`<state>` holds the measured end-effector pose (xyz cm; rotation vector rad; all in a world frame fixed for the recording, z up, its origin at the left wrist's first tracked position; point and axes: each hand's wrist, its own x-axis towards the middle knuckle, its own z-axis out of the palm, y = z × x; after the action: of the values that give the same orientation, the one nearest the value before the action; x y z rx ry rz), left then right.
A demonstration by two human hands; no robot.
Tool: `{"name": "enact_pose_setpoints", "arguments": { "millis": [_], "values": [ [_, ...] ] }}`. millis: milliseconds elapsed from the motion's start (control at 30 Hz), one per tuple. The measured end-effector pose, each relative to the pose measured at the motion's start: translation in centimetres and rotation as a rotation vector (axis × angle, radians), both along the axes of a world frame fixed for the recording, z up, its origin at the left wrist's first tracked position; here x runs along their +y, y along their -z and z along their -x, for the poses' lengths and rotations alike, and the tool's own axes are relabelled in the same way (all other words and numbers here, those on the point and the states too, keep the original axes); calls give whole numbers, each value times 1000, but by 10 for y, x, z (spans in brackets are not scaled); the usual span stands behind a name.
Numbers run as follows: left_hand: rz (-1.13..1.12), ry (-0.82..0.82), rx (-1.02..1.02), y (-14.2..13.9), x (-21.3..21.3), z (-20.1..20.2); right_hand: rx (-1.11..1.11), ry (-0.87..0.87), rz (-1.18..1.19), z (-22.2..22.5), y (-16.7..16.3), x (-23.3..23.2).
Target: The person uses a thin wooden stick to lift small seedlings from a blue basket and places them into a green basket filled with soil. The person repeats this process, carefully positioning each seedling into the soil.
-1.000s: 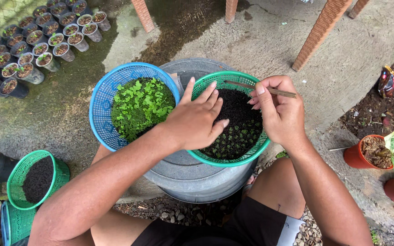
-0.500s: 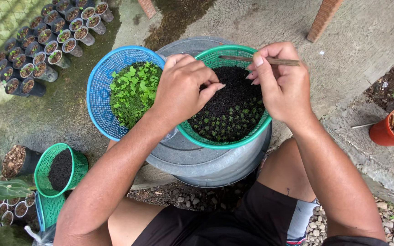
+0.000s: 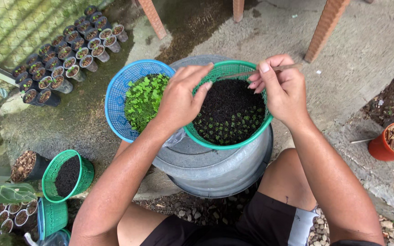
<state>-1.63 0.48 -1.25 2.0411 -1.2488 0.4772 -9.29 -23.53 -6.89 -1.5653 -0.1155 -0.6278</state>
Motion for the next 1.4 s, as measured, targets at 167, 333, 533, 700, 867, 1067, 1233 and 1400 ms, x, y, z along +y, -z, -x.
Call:
{"name": "enact_pose_setpoints", "arguments": {
  "millis": [167, 333, 533, 700, 867, 1067, 1233, 1400],
  "values": [
    [-184, 20, -14, -4, -11, -6, 11, -9, -85, -1, -8, 0],
    [-213, -16, -61, -4, -20, -6, 49, 45, -107, 1, -18, 2],
    [-167, 24, -57, -2, -24, -6, 51, 109, -39, 8, -24, -4],
    [-137, 22, -73, -5, -31, -7, -64, 208, -13, 16, -23, -22],
    [-214, 27, -94, 2, -20, -16, -234, 313, 0, 29, -28, -52],
    [-233, 72, -46, 12, -5, -21, -233, 277, 27, 38, -33, -67],
    [-224, 56, -82, -1, -5, -18, -141, 235, 156, 41, -29, -42],
    [-296, -6, -42, -24, 14, -18, -54, 174, 181, 47, -37, -25]
  ]
}}
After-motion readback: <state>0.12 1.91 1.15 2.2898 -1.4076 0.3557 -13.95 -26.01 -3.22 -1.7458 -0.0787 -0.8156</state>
